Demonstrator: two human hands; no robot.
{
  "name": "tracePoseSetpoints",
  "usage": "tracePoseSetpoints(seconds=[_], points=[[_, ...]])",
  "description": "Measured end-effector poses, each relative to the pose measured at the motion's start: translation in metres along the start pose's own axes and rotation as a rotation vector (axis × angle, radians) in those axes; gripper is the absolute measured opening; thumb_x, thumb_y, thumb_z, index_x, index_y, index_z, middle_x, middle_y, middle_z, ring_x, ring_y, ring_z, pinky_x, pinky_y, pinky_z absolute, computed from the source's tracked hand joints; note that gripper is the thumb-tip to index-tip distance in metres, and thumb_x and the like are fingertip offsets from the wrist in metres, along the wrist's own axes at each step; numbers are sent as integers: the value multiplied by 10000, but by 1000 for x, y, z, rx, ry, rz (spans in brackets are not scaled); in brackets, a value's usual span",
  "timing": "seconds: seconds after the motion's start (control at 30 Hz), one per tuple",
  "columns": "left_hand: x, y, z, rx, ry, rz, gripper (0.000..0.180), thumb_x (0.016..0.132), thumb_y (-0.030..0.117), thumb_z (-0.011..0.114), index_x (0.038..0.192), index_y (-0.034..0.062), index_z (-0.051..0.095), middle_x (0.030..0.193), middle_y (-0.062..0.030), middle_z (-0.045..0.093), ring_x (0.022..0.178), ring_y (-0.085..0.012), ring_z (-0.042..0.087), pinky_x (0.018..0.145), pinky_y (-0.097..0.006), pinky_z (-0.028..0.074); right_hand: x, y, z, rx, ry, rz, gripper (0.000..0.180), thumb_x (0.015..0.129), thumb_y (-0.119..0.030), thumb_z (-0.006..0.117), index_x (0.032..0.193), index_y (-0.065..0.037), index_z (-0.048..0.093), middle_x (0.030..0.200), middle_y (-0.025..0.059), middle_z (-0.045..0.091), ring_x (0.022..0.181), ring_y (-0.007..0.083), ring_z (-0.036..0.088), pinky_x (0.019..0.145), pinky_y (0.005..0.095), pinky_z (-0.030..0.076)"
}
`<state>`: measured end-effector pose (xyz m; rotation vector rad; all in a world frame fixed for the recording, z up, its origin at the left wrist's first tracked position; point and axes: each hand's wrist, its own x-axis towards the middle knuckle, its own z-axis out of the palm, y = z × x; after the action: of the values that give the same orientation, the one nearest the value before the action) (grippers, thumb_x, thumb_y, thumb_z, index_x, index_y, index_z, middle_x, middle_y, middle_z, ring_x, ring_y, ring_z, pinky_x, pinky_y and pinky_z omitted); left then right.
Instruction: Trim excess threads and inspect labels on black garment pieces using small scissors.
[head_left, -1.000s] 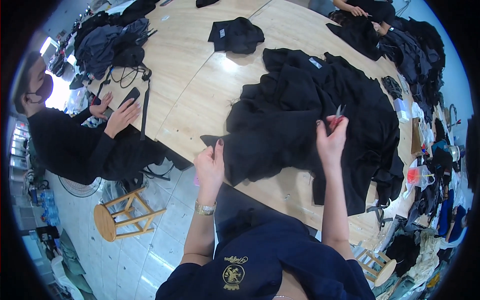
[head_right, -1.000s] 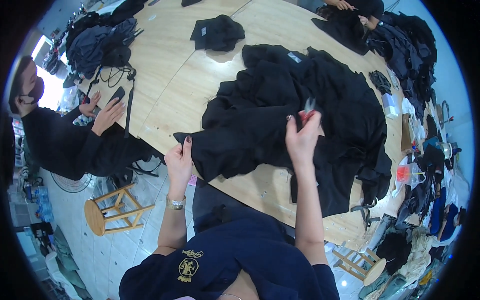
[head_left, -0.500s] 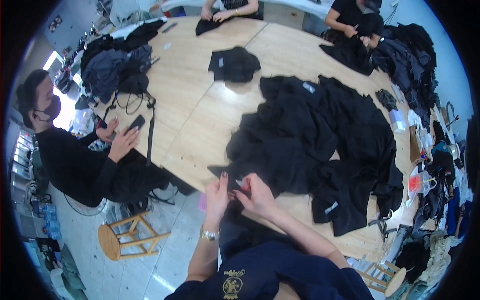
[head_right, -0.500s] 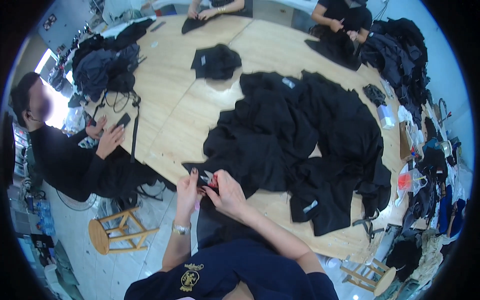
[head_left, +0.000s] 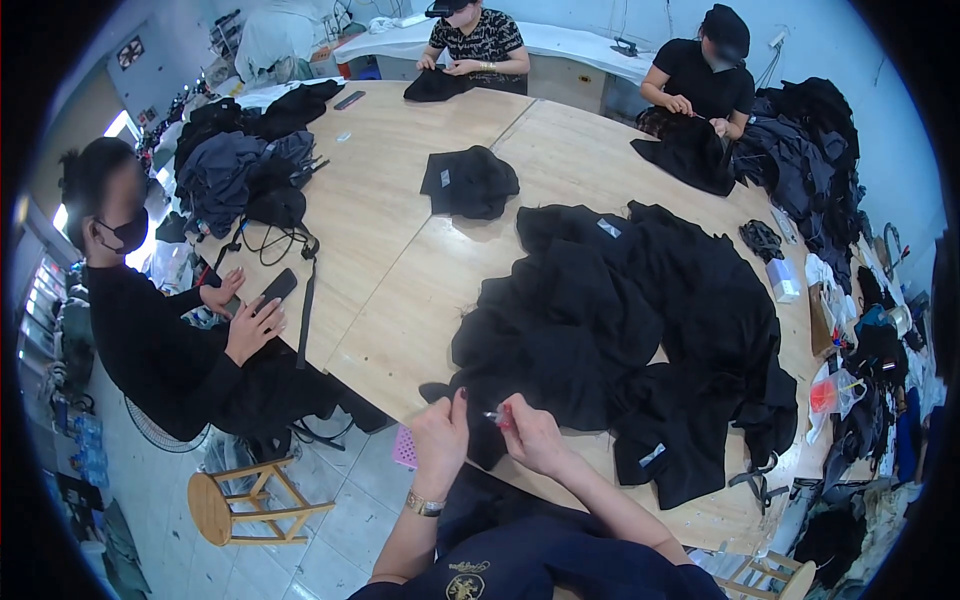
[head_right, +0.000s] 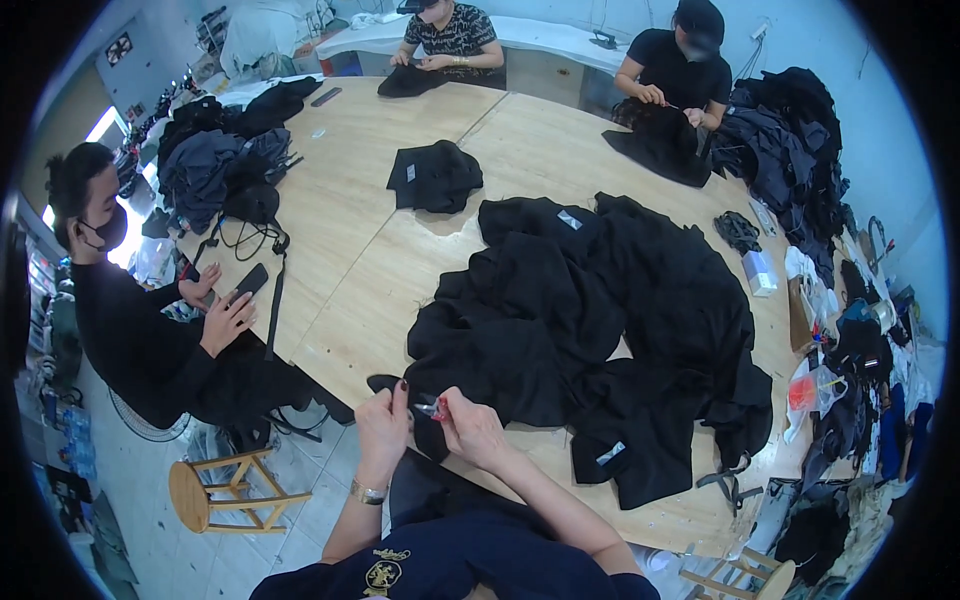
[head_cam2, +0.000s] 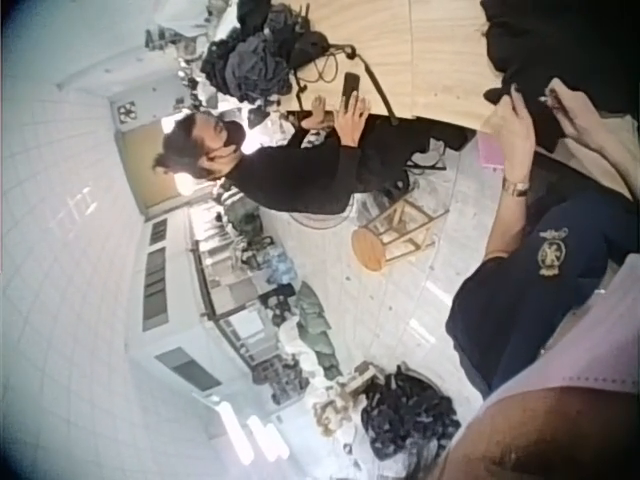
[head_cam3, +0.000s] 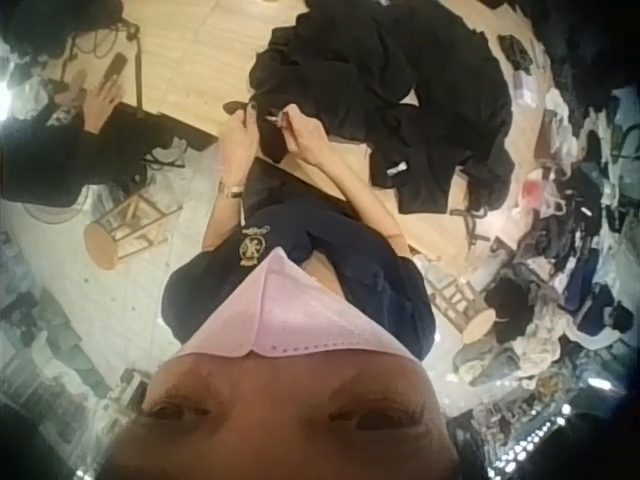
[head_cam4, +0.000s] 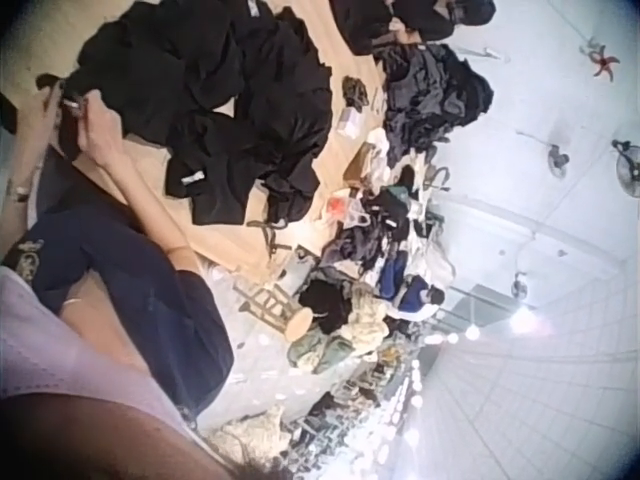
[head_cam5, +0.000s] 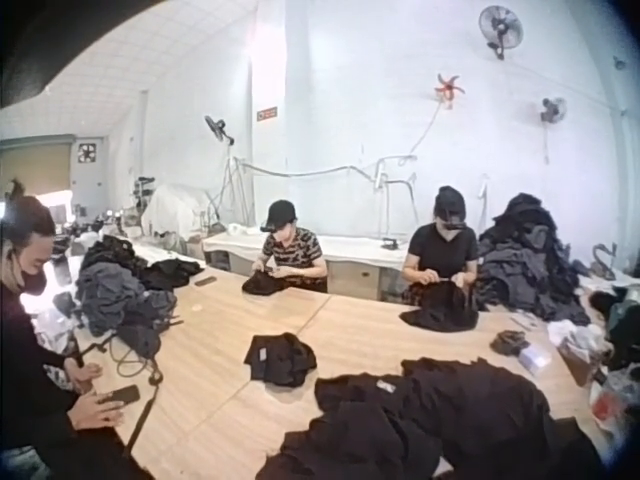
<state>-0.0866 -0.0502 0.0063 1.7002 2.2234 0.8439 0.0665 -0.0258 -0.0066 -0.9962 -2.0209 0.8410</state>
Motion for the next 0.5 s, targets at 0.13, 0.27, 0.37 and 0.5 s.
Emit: tracePoseSetpoints(seconds=[0.13, 0.27, 0.37, 0.5], points=[[9, -12, 4, -707, -139, -361, 452, 925, 382, 469, 779, -39, 543, 723, -178, 641, 582, -187, 629, 452, -301, 455, -5, 6, -6, 125, 128, 204, 148, 812, -11, 525, 914, -35, 420, 656, 152, 549, 614, 355, 589, 512, 401, 444], [3, -30, 24, -1029, -195, -540, 454, 932, 414, 443, 813, -17, 527, 888, -151, 587, 600, -130, 539, 478, -246, 447, -6, 17, -11, 230, 297, 322, 176, 830, -57, 571, 831, -43, 396, 550, 48, 431, 470, 120, 426, 440, 276, 339], [-3, -39, 33, -483, 15, -162, 455, 933, 399, 455, 716, 3, 507, 758, -87, 524, 578, -120, 474, 483, -261, 396, -10, 21, -14, 351, 368, 381, 236, 825, -54, 607, 782, -64, 375, 598, -39, 363, 527, 35, 332, 462, 206, 284], [-4, -28, 29, -367, -19, 7, 446, 942, 368, 454, 644, 36, 467, 732, -57, 503, 610, -133, 444, 541, -309, 345, -18, 30, -18, 526, 384, 456, 269, 822, -41, 616, 785, -71, 351, 637, -47, 343, 555, 25, 314, 493, 185, 280]])
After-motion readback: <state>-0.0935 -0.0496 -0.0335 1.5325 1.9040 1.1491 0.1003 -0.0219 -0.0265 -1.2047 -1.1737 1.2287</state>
